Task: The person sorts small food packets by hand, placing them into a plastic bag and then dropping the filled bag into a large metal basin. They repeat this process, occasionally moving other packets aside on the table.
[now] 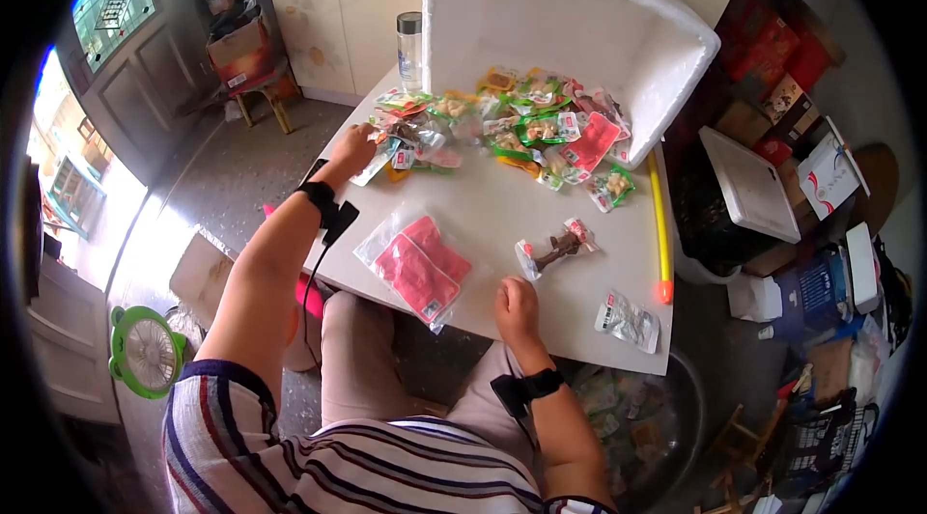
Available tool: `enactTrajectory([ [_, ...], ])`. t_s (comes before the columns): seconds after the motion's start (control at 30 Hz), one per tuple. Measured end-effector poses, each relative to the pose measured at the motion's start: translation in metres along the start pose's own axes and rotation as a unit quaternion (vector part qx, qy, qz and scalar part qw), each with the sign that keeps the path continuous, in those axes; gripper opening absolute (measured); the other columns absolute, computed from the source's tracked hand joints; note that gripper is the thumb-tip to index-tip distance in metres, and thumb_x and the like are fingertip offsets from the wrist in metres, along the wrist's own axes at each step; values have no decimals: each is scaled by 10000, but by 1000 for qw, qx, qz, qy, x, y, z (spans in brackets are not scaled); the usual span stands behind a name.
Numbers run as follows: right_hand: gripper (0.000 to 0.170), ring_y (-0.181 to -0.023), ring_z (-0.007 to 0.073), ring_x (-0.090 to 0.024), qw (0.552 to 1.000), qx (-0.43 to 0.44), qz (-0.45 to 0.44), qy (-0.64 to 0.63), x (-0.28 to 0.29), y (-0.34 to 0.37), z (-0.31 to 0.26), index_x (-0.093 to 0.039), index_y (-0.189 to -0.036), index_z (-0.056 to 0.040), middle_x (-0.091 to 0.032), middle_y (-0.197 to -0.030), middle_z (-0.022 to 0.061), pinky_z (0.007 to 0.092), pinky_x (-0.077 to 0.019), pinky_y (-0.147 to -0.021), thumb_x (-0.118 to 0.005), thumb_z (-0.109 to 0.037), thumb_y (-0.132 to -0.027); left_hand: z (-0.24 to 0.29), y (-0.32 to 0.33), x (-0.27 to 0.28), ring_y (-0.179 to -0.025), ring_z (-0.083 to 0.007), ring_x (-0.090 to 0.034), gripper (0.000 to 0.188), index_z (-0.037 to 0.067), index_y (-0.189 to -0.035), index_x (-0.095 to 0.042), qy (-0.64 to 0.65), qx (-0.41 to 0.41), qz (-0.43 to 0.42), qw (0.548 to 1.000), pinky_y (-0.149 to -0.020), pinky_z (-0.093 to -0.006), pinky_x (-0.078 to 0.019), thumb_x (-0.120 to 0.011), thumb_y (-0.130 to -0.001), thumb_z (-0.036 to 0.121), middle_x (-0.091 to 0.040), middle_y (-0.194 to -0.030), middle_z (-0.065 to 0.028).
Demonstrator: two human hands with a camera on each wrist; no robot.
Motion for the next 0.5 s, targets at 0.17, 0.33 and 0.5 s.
enactTrajectory([
  [0.17, 141, -781, 327, -496, 1000, -4, -9, -16, 4, -4, -3, -476, -816, 17, -522, -827, 164, 379, -406, -697, -513, -19, -685, -17, -47, -15, -912, -297, -495, 346, 81, -1036, -480, -26, 12, -4, 1000, -753, -365, -411, -427, -695, 96, -492, -997, -165],
  [0.33, 134, -782, 326, -497, 999, -34, -31, -22, 4, -8, -2, -485, -803, 13, -524, -820, 164, 378, -407, -697, -521, -38, -685, -20, -80, -32, -959, -310, -462, 387, 114, -1067, -466, -38, 15, -45, 998, -781, -357, -395, -413, -687, 57, -485, -969, -162],
  [0.5, 135, -782, 324, -499, 998, -44, -33, -21, 6, -10, -5, -491, -799, 9, -527, -816, 163, 379, -409, -694, -523, -40, -677, -39, -106, -65, -887, -287, -506, 191, 70, -868, -536, -118, -79, -78, 987, -699, -361, -426, -425, -712, 70, -527, -905, -118],
])
Point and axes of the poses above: each hand's wrist, its own y-axis away from the middle knuckle, its own x-axis out of the back of the hand, z = x × y, the point moved 4 cm from there along -y, towards the middle knuckle
